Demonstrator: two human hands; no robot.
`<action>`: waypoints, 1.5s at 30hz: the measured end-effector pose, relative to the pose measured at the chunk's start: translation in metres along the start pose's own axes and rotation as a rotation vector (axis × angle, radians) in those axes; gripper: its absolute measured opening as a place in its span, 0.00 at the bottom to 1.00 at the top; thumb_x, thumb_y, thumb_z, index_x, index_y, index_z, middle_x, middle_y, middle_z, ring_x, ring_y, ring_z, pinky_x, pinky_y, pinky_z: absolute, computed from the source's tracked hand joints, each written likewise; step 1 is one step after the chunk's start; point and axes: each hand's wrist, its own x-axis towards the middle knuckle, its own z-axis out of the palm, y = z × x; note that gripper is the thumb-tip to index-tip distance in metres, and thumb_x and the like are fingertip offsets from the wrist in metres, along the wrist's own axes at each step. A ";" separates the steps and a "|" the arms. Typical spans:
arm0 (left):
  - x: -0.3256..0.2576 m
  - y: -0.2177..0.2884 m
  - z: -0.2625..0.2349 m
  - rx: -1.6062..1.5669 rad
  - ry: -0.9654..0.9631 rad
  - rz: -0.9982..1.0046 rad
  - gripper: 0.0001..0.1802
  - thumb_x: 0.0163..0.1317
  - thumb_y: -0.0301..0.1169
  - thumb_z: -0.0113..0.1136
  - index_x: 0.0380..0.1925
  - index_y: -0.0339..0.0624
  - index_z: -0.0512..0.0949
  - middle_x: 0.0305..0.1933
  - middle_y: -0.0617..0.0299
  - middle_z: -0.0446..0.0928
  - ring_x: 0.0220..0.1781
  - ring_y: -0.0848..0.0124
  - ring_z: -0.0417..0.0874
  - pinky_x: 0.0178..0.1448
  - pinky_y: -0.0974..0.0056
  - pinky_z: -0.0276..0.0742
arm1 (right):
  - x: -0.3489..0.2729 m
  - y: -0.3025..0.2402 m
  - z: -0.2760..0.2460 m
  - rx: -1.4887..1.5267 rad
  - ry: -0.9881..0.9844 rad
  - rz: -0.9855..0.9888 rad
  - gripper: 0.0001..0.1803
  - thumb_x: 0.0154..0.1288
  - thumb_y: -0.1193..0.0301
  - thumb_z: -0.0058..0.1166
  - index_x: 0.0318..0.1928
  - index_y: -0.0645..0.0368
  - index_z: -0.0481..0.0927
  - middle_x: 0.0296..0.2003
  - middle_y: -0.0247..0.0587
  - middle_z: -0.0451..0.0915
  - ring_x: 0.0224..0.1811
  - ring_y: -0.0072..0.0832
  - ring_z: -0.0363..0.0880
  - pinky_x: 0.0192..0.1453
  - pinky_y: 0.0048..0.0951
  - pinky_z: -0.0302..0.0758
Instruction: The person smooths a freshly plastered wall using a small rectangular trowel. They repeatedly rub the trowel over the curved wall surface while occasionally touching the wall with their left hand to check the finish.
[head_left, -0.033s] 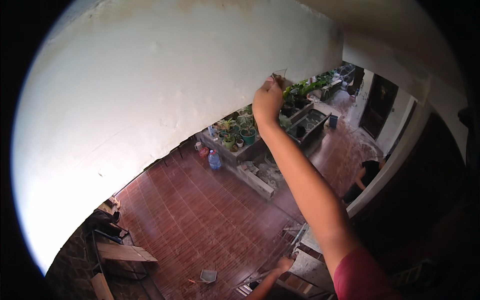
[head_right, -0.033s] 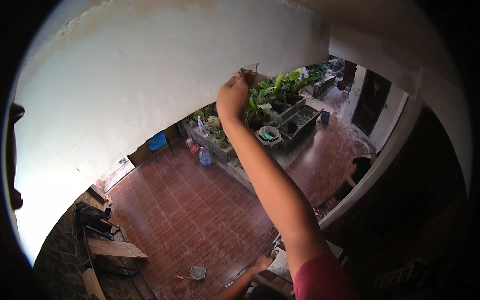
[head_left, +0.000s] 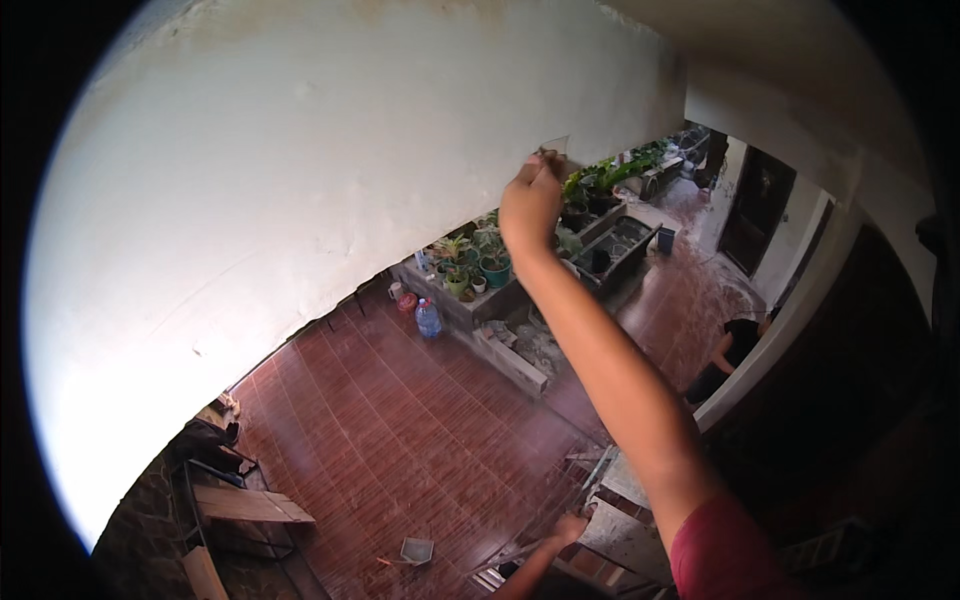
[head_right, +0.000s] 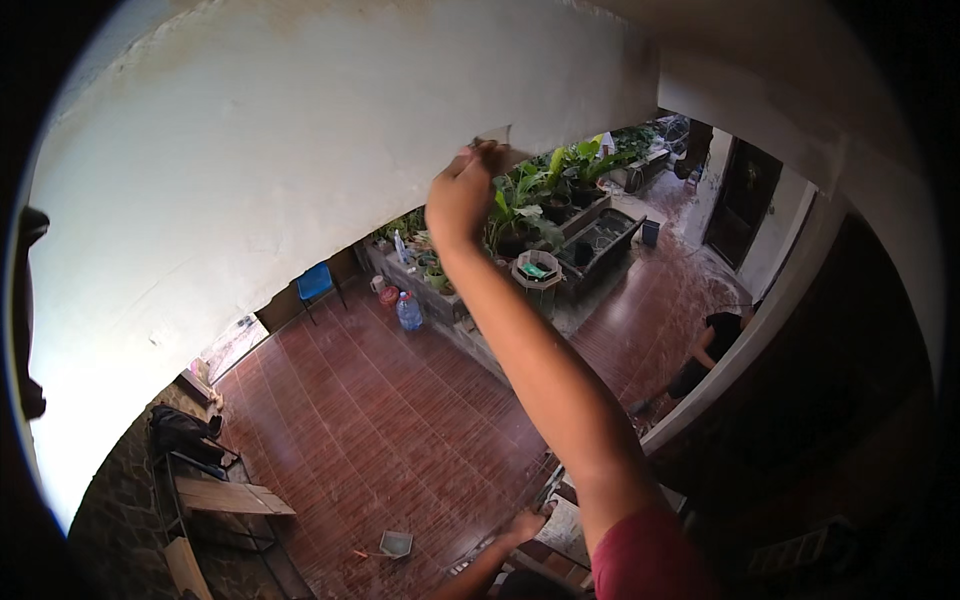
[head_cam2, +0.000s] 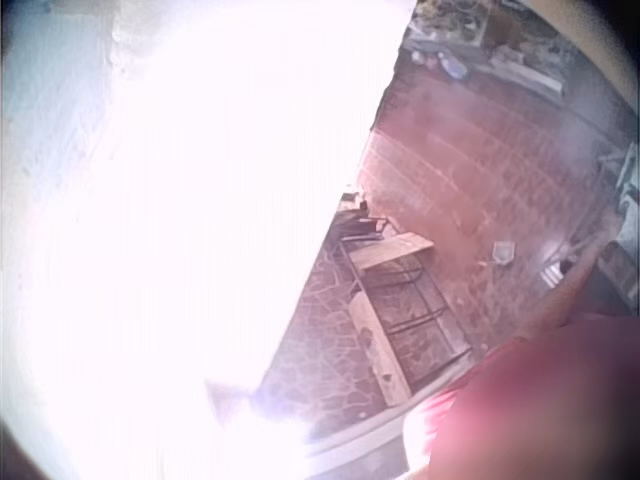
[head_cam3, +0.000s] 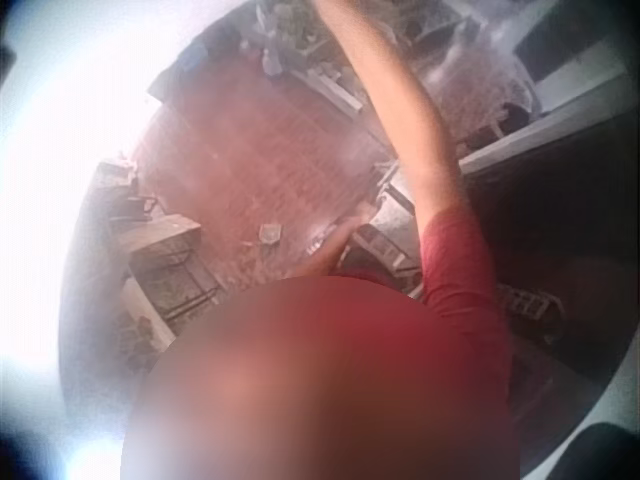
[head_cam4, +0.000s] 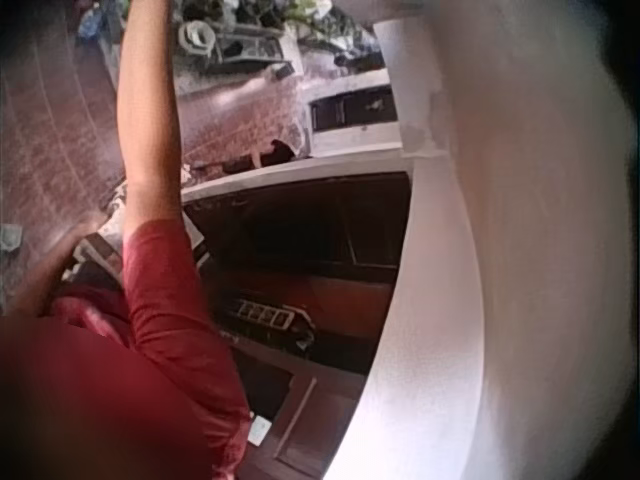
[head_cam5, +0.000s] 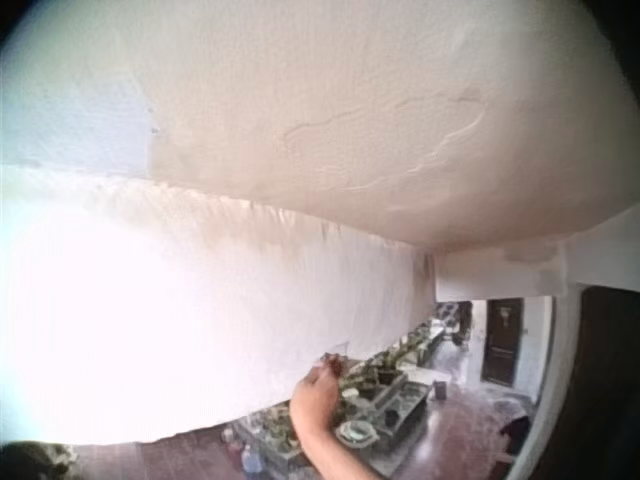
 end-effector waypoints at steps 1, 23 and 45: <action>0.001 -0.002 0.000 -0.036 0.008 0.051 0.45 0.70 0.67 0.41 0.66 0.35 0.70 0.66 0.31 0.71 0.72 0.40 0.69 0.75 0.46 0.62 | 0.003 0.002 -0.002 -0.102 0.160 -0.186 0.24 0.77 0.70 0.39 0.65 0.75 0.69 0.65 0.74 0.67 0.68 0.58 0.69 0.73 0.45 0.68; 0.022 0.033 -0.006 0.153 -0.062 -0.005 0.42 0.73 0.62 0.39 0.65 0.30 0.67 0.57 0.29 0.77 0.61 0.37 0.79 0.67 0.43 0.71 | 0.072 0.082 -0.004 0.067 0.085 -0.062 0.23 0.79 0.69 0.39 0.59 0.79 0.73 0.61 0.75 0.71 0.69 0.63 0.66 0.74 0.45 0.63; 0.015 0.034 -0.008 0.271 -0.050 0.166 0.33 0.76 0.54 0.38 0.55 0.33 0.74 0.51 0.31 0.80 0.54 0.36 0.81 0.60 0.39 0.73 | 0.151 0.109 -0.032 -0.100 0.260 -0.080 0.17 0.77 0.65 0.42 0.49 0.65 0.79 0.42 0.64 0.83 0.49 0.63 0.80 0.53 0.51 0.75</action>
